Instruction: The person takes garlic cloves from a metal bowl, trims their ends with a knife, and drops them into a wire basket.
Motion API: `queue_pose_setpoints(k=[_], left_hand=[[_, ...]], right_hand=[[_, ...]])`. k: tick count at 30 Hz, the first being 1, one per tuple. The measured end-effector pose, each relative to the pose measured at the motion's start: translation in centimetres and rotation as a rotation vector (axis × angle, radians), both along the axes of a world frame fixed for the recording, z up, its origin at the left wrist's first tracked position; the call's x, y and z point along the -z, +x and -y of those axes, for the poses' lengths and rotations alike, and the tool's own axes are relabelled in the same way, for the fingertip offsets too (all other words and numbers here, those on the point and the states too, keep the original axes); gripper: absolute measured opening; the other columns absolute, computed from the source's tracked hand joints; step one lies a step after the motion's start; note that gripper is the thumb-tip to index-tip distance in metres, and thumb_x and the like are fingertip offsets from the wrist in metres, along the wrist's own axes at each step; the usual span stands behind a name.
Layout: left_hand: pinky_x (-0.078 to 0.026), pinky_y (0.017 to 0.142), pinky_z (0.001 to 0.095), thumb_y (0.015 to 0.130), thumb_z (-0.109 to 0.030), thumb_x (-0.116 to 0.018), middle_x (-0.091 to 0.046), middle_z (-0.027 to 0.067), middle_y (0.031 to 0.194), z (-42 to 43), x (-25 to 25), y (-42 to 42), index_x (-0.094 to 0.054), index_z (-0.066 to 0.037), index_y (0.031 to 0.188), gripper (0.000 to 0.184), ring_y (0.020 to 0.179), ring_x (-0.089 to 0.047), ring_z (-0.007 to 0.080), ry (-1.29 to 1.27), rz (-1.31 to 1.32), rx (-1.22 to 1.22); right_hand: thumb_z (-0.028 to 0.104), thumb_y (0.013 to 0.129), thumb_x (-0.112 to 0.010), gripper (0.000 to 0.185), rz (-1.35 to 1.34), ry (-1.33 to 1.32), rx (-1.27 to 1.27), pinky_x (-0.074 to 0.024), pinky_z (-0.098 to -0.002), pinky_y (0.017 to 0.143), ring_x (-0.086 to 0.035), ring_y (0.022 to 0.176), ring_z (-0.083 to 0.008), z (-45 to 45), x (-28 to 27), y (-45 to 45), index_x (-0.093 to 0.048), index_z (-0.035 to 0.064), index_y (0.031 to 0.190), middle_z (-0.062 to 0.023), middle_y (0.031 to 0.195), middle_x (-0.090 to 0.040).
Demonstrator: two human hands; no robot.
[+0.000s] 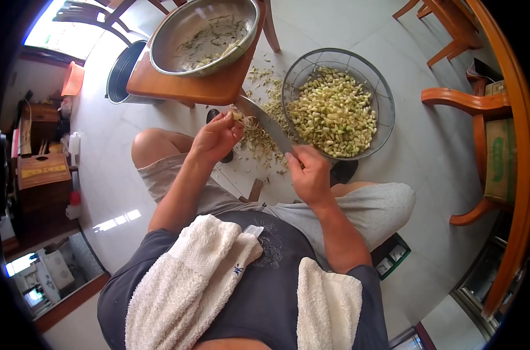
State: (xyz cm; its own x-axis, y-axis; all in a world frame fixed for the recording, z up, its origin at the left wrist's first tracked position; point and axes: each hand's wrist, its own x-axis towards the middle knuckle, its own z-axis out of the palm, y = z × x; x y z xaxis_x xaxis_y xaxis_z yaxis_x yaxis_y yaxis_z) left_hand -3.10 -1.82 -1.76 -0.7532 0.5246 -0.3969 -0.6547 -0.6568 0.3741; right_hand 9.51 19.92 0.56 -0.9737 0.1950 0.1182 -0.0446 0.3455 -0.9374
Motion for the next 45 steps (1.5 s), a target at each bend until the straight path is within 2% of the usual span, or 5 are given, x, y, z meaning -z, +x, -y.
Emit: queue_pose_setpoints(k=[6, 15, 18, 30, 45], left_hand=[[-0.051, 0.064, 0.0268, 0.091, -0.009, -0.058, -0.061, 0.007, 0.084, -1.5, -0.9, 0.7, -0.054, -0.003, 0.096, 0.008, 0.077, -0.062, 0.0177, -0.169, 0.016, -0.066], [-0.053, 0.059, 0.0266, 0.089, -0.01, -0.063, -0.063, 0.0087, 0.083, -2.5, -0.6, 1.9, -0.054, 0.0, 0.096, 0.015, 0.072, -0.064, 0.0182, -0.456, -0.151, -0.097], [-0.054, 0.061, 0.0272, 0.089, -0.009, -0.063, -0.065, 0.0101, 0.086, -2.8, -1.2, 2.3, -0.056, 0.002, 0.097, 0.016, 0.075, -0.065, 0.0188, -0.503, -0.175, -0.107], [-0.055, 0.056, 0.0272, 0.09, -0.008, -0.061, -0.066, 0.0107, 0.078, -2.4, -0.7, 2.9, -0.058, 0.003, 0.092, 0.012, 0.064, -0.065, 0.0167, -0.681, -0.357, -0.057], [-0.054, 0.053, 0.027, 0.09, -0.008, -0.06, -0.065, 0.0104, 0.075, -2.0, -0.4, 3.0, -0.057, 0.003, 0.089, 0.011, 0.062, -0.065, 0.0166, -0.699, -0.352, 0.003]], right_hand=[[0.003, 0.084, -0.063, 0.015, -0.11, 0.056, -0.001, -0.0472, -0.0278, 0.067, -0.06, 0.073, -0.0197, 0.3, -1.1, 0.4, -0.065, -0.0033, 0.097, -0.0121, 0.088, -0.064], [0.001, 0.083, -0.062, 0.017, -0.142, 0.218, 0.025, -0.0491, -0.0299, 0.069, -0.062, 0.075, -0.0257, 0.7, -0.8, 0.6, -0.065, -0.0023, 0.099, -0.0147, 0.092, -0.064], [0.002, 0.079, -0.064, 0.021, -0.144, 0.265, 0.015, -0.051, -0.0365, 0.067, -0.063, 0.078, -0.0315, 0.8, -0.4, 0.5, -0.066, 0.0019, 0.1, -0.0135, 0.093, -0.063], [0.001, 0.072, -0.064, 0.029, -0.205, 0.471, -0.024, -0.0504, -0.0367, 0.066, -0.062, 0.078, -0.0287, 0.9, -0.4, 0.6, -0.066, 0.0034, 0.102, -0.0099, 0.093, -0.061], [0.0, 0.072, -0.063, 0.027, -0.205, 0.463, -0.043, -0.0508, -0.0366, 0.068, -0.062, 0.079, -0.0287, 0.5, -0.4, 0.7, -0.066, 0.0018, 0.099, -0.0102, 0.092, -0.062]])
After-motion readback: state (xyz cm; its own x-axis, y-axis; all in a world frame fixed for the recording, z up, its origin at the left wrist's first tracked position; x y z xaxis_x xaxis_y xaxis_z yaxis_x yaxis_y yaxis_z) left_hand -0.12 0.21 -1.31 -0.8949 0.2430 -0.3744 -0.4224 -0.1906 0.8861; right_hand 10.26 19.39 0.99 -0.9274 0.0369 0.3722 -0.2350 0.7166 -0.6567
